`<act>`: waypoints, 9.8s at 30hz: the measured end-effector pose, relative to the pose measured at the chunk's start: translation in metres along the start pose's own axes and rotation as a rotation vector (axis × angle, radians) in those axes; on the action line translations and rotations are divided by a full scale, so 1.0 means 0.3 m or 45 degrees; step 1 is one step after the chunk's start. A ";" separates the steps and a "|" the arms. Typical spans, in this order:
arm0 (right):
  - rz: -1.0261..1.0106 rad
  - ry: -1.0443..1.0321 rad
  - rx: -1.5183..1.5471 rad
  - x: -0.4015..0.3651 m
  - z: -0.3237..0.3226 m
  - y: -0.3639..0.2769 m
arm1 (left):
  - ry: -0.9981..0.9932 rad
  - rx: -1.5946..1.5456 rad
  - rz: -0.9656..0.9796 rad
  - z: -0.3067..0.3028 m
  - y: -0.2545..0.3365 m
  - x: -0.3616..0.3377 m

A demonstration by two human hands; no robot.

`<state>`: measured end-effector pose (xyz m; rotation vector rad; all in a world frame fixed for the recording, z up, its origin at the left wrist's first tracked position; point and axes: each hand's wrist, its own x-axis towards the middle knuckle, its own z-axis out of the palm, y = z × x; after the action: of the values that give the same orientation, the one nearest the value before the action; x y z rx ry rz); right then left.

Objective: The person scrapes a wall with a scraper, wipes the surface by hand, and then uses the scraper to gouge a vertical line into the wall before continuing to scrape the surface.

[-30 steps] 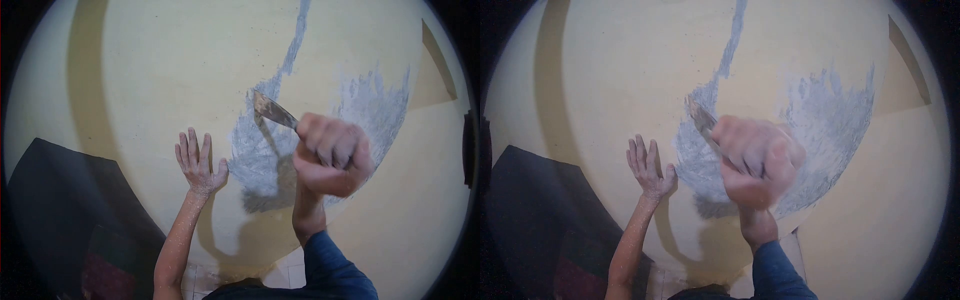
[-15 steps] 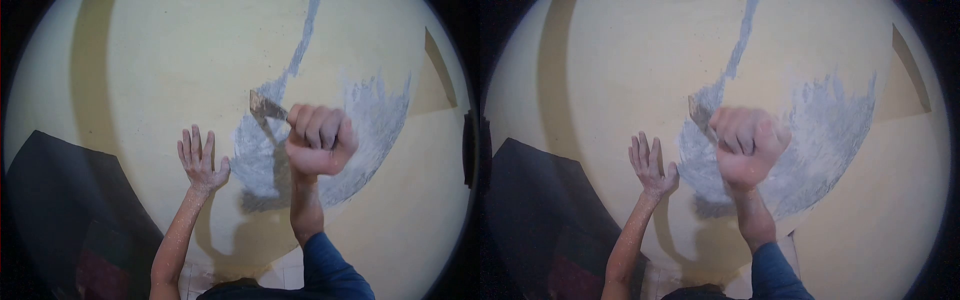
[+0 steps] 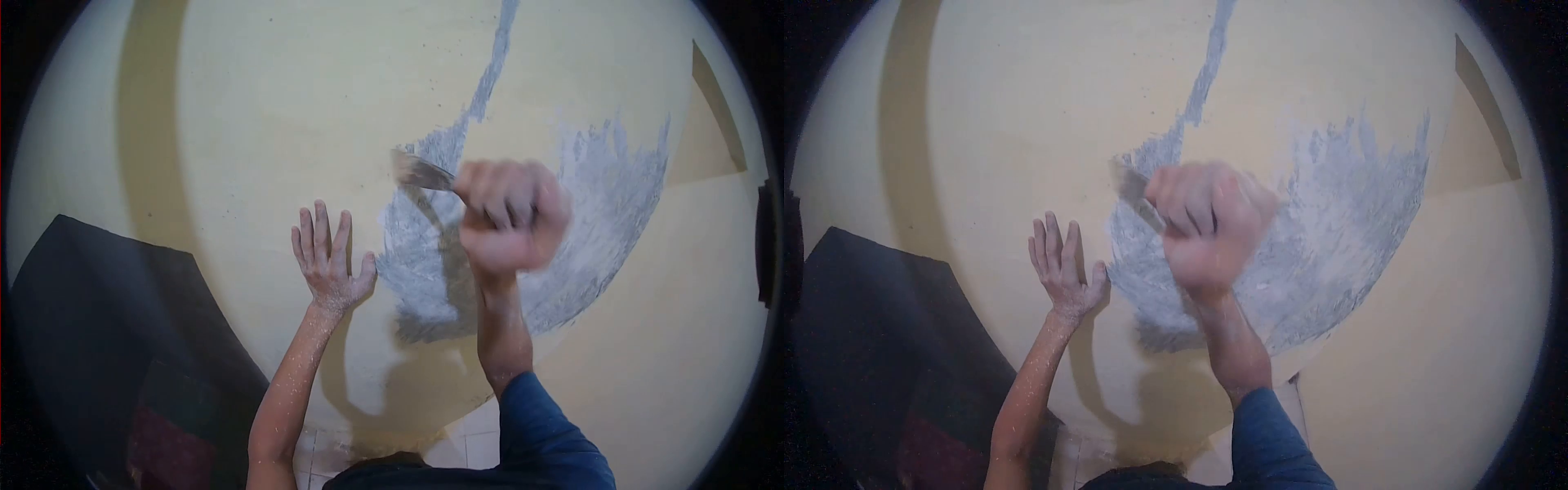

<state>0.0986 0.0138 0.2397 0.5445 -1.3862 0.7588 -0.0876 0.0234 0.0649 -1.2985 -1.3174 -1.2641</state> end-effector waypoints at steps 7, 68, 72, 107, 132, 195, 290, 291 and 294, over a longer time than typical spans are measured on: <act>-0.196 0.005 -0.128 -0.023 -0.020 -0.029 | 0.001 -0.038 0.009 0.006 -0.010 -0.019; -0.383 -0.032 0.307 0.079 -0.070 -0.041 | 0.008 -0.010 0.021 0.007 -0.016 -0.005; -0.260 -0.070 0.250 0.096 -0.083 -0.007 | 0.000 -0.017 0.016 -0.002 -0.004 -0.013; -0.409 0.172 -0.128 0.156 -0.069 -0.004 | -0.004 -0.014 -0.010 0.004 -0.012 -0.008; -0.236 -0.146 0.486 0.156 -0.009 -0.076 | 0.012 -0.021 0.012 0.015 -0.032 -0.013; 0.011 -0.193 0.114 0.067 -0.053 0.044 | 0.002 -0.018 0.015 -0.003 -0.006 -0.018; -0.138 0.388 -0.362 -0.342 -0.014 0.029 | -0.389 -1.739 -1.339 -0.112 0.404 0.374; -0.102 0.380 -0.441 -0.345 -0.020 0.030 | -0.364 -1.761 -1.373 -0.107 0.403 0.379; 0.165 0.441 -0.695 -0.343 0.026 -0.009 | -0.393 -1.698 -1.327 -0.112 0.388 0.416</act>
<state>0.0938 -0.0095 0.1394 -0.1022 -1.2384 0.5125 0.0162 -0.0034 0.2017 -1.7028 -1.3935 -3.1099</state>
